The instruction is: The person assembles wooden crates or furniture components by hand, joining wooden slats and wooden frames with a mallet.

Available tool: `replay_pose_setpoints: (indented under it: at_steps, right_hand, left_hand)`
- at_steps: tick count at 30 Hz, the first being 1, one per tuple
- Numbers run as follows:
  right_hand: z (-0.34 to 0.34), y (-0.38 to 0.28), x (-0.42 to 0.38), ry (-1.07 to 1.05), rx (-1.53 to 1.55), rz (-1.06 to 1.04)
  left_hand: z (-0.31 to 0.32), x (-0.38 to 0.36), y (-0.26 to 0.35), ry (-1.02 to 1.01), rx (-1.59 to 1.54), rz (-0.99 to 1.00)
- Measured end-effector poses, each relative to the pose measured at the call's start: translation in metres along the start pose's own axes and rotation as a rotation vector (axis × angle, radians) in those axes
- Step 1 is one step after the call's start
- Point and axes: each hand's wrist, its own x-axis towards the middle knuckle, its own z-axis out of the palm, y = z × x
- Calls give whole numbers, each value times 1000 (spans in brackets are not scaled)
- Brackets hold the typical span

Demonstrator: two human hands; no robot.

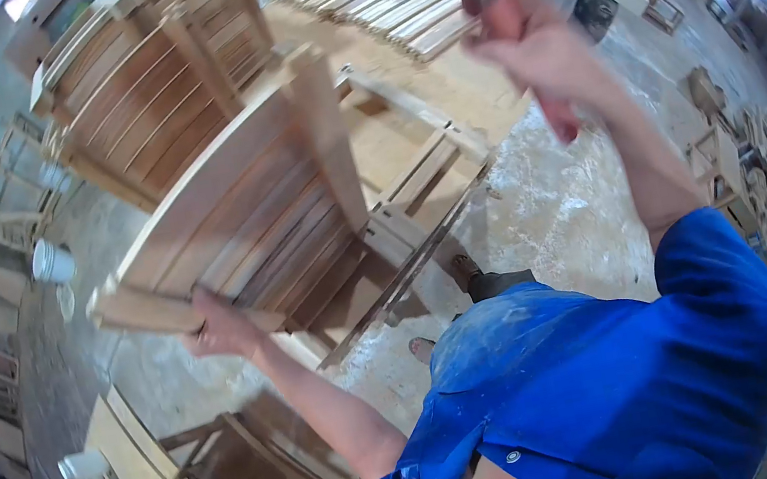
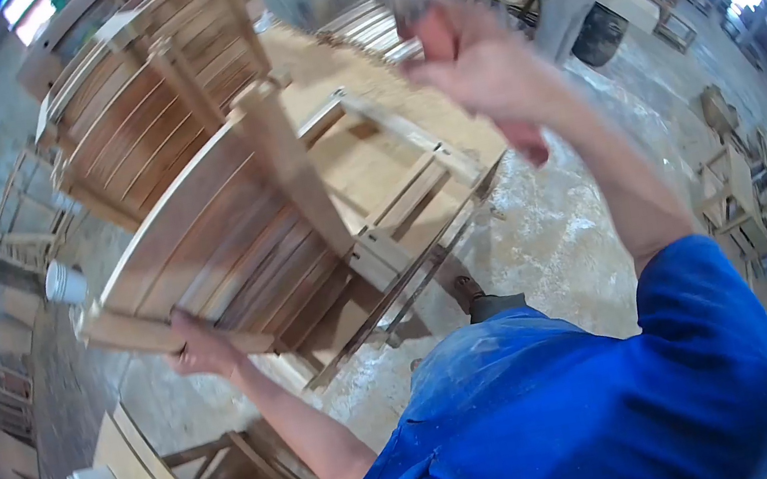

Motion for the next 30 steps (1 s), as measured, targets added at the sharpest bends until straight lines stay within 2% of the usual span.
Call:
replay_pose_setpoints:
  at_steps: [1, 2, 3, 4, 5, 6, 7, 8, 9, 10, 11, 13, 14, 15, 16, 17, 18, 19, 20, 22, 23, 26, 28, 29, 30]
  right_hand:
    - [13, 30, 8, -31, -94, 214]
    - [40, 117, 36, -115, -95, -107]
    - [75, 157, 38, 53, -109, -143]
    - [97, 191, 50, -127, -34, -34]
    - [124, 214, 54, -207, 163, 109]
    - [141, 226, 54, -266, 145, 187]
    - [174, 256, 64, -286, 9, 75]
    - [201, 281, 75, -303, -128, -38]
    - [216, 284, 81, -304, -154, 0]
    - [229, 285, 83, -312, -177, 40]
    - [238, 293, 85, -316, -153, 49]
    - [241, 301, 97, -394, -186, -81]
    - [233, 310, 110, -407, -167, -73]
    - [201, 308, 131, -474, -180, -85]
    - [200, 334, 159, -320, -94, 51]
    - [199, 361, 187, -151, 12, 170]
    - [175, 378, 226, -72, 76, 344]
    - [183, 421, 258, 194, 216, 408]
    - [188, 454, 299, 275, 153, 560]
    - [194, 481, 344, 295, 257, 735]
    - [198, 485, 358, 299, 291, 795]
    - [201, 491, 384, 409, 129, 866]
    - [203, 509, 391, 306, 278, 888]
    - [194, 512, 382, 303, 273, 888]
    - [177, 512, 361, 197, 550, 823]
  left_hand:
    - [1, -1, 4, -3, 27, 11]
    - [-1, -1, 2, -25, 47, 10]
    - [-5, 0, 0, -53, 72, 10]
    - [-13, 3, -9, -59, 190, 88]
    - [-19, 5, -19, -57, 304, 170]
    - [-20, 3, -21, -36, 277, 184]
    - [-18, -1, -21, -14, 253, 199]
    - [-10, -10, -15, 85, 238, 73]
    - [-7, -18, -8, 185, 226, -51]
    - [-31, -12, -30, 73, 187, 51]
    - [-18, -34, -8, 191, 320, -86]
    - [-11, -70, 1, 271, 479, 180]
    - [-6, -89, 9, 323, 540, 159]
    - [-20, -103, -6, 327, 621, 454]
    - [-12, -125, 6, 328, 643, 458]
    - [-3, -146, 20, 227, 839, 644]
    - [7, -167, 35, 142, 1011, 850]
    - [21, -188, 41, 65, 1043, 960]
    - [44, -204, 44, -1, 995, 1019]
    - [84, -232, 46, -133, 896, 1052]
    - [105, -242, 43, -201, 842, 1049]
    - [162, -263, 32, -428, 694, 977]
    - [198, -270, 24, -652, 615, 793]
    - [217, -273, 20, -788, 551, 640]
    - [236, -275, 16, -900, 495, 474]
